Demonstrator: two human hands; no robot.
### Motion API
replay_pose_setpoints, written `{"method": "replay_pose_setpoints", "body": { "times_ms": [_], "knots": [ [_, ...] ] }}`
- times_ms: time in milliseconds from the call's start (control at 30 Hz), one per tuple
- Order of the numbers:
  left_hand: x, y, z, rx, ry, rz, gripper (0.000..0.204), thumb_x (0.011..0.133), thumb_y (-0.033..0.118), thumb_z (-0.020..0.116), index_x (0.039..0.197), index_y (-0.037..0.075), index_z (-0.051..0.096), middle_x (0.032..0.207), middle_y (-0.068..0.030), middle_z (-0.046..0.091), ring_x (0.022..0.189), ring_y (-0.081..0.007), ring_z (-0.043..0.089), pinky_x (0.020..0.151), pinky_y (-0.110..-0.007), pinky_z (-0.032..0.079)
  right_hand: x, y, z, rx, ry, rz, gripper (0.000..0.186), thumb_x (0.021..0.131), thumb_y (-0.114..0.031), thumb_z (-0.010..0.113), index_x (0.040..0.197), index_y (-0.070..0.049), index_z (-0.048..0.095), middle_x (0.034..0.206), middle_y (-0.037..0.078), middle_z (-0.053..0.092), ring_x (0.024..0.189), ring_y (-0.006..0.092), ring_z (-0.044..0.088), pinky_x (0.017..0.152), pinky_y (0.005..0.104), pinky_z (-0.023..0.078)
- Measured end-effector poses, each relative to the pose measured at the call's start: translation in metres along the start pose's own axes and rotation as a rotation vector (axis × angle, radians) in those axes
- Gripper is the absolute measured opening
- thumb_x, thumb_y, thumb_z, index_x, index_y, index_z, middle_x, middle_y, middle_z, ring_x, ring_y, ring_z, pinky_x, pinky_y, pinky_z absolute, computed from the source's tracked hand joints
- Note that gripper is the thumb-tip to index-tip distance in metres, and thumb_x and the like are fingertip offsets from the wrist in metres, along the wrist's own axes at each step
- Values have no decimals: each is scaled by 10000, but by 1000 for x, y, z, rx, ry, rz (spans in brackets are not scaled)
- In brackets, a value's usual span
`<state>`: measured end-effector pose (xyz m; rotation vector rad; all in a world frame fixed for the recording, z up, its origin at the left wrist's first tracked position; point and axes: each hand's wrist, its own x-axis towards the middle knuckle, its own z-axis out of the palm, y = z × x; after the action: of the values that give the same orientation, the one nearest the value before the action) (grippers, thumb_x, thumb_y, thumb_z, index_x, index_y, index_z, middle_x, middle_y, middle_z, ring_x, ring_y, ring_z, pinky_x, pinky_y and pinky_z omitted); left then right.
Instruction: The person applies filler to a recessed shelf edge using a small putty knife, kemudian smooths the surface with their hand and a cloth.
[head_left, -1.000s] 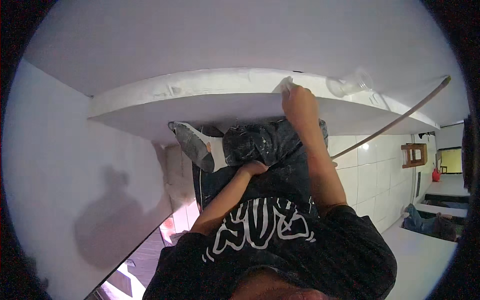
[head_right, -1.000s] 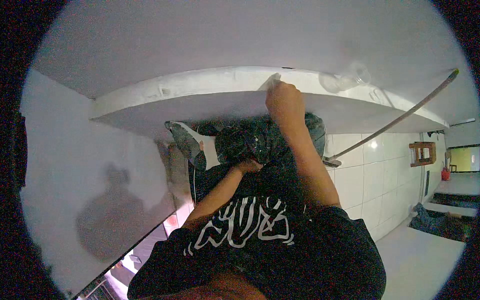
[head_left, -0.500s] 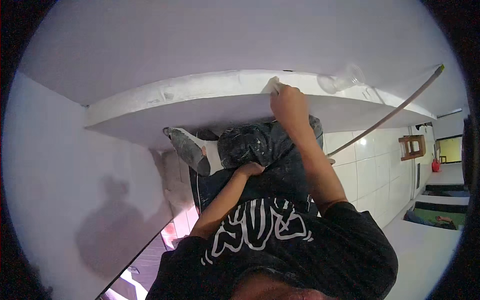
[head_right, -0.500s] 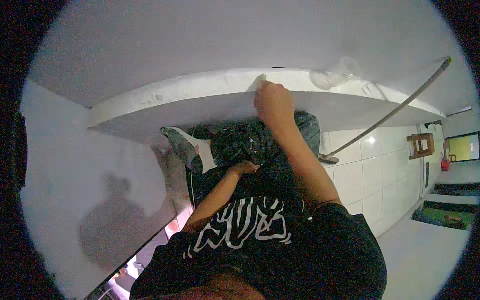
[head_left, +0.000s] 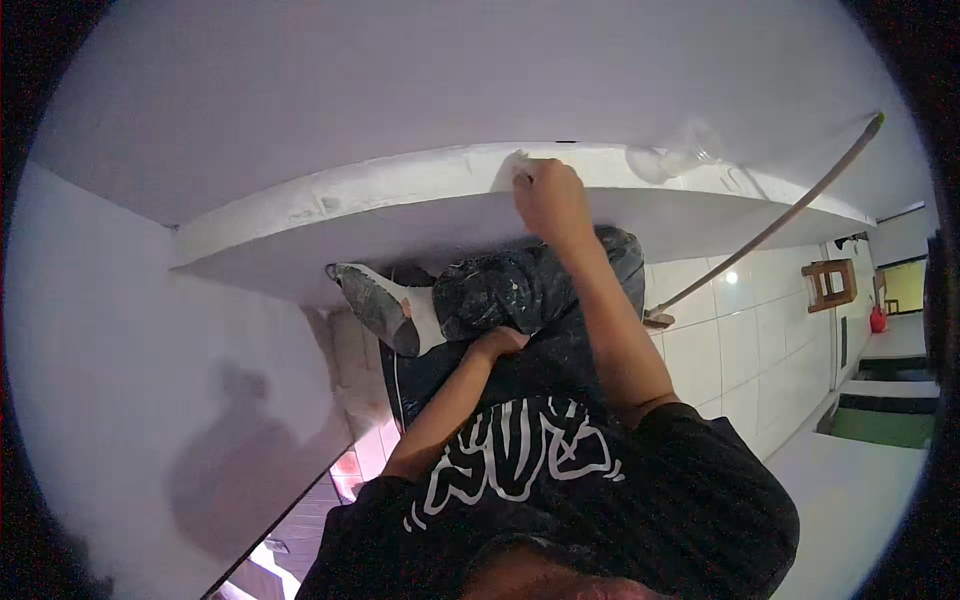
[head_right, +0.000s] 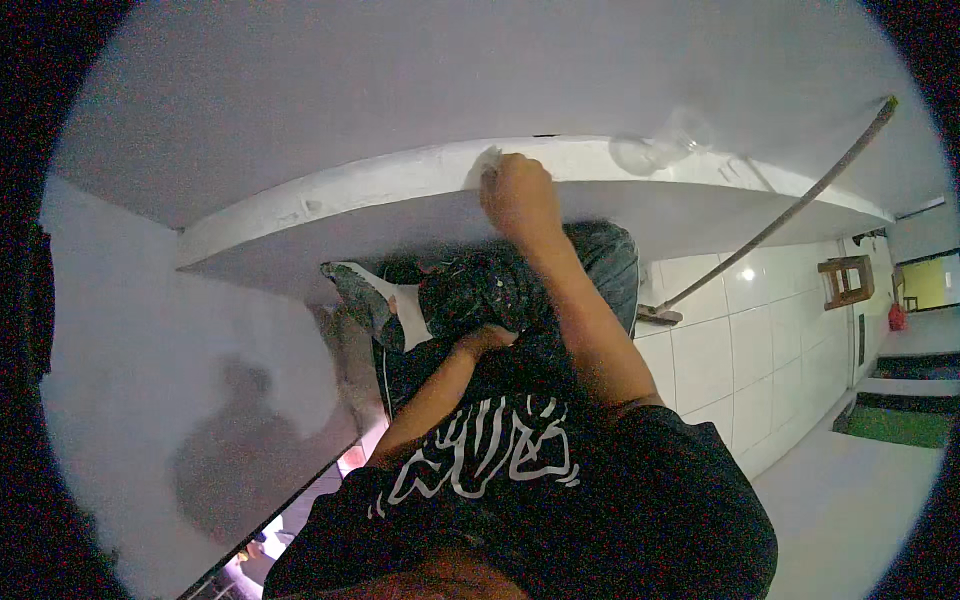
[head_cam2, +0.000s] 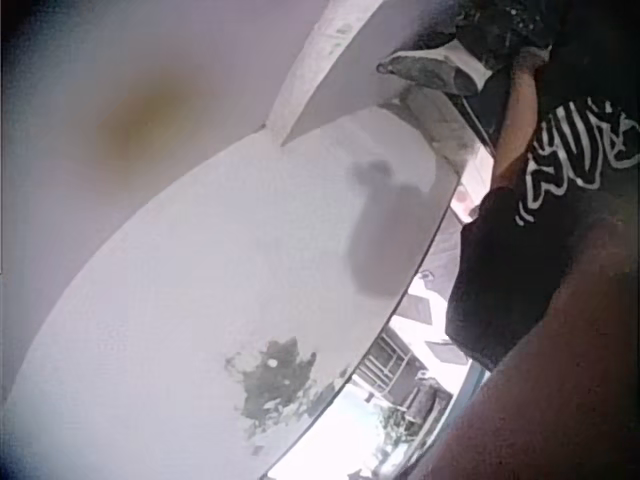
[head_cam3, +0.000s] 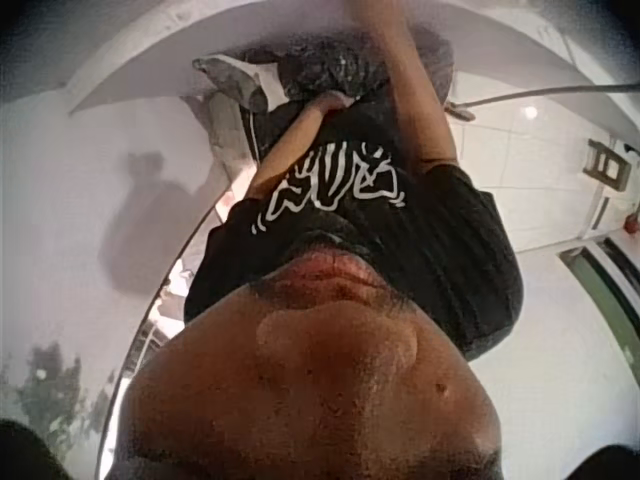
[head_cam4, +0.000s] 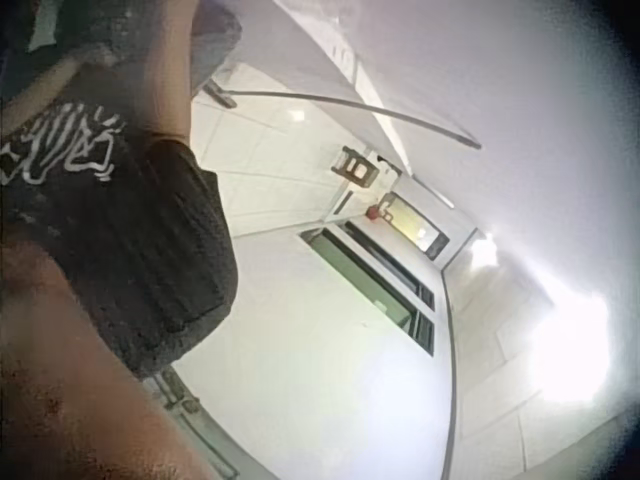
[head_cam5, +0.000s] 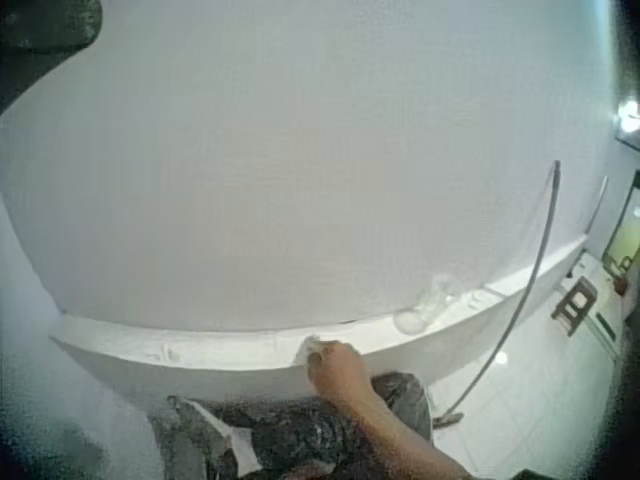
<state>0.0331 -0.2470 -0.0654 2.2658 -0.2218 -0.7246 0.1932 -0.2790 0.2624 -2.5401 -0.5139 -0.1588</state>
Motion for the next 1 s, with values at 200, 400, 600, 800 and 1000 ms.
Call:
{"method": "replay_pose_setpoints", "body": {
  "times_ms": [200,400,600,800,1000],
  "knots": [
    [15,12,-7,10,8,-26,584,1009,462,318,1468,116,417,1535,-115,382,1390,-313,370,1146,-429,304,2,41,-7,-237,81,66,240,832,-208,610,825,14,699,832,273,681,818,435,679,757,501,549],
    [9,10,-5,1,39,-28,577,1011,458,319,1465,118,422,1532,-112,388,1384,-311,378,1140,-431,313,14,112,-44,-281,203,203,286,849,-232,612,882,37,702,877,278,681,834,439,669,766,496,538],
    [5,11,-5,43,43,-15,570,1013,454,319,1462,119,427,1530,-109,394,1378,-310,387,1135,-433,322,13,69,0,183,30,151,362,859,-283,615,881,71,688,955,317,658,912,460,643,831,513,509],
    [-8,2,-4,100,33,-38,564,1016,450,319,1460,121,432,1527,-106,401,1372,-309,395,1130,-435,332,-12,-35,9,-68,-8,-38,236,832,-190,600,838,20,707,770,249,680,765,414,693,737,488,562],
    [6,12,-12,103,47,-27,557,1018,446,319,1457,123,437,1524,-102,407,1366,-308,404,1125,-437,341,-5,47,-25,-323,77,58,224,845,-171,579,848,8,713,803,261,683,796,408,696,736,484,563]
  ]
}}
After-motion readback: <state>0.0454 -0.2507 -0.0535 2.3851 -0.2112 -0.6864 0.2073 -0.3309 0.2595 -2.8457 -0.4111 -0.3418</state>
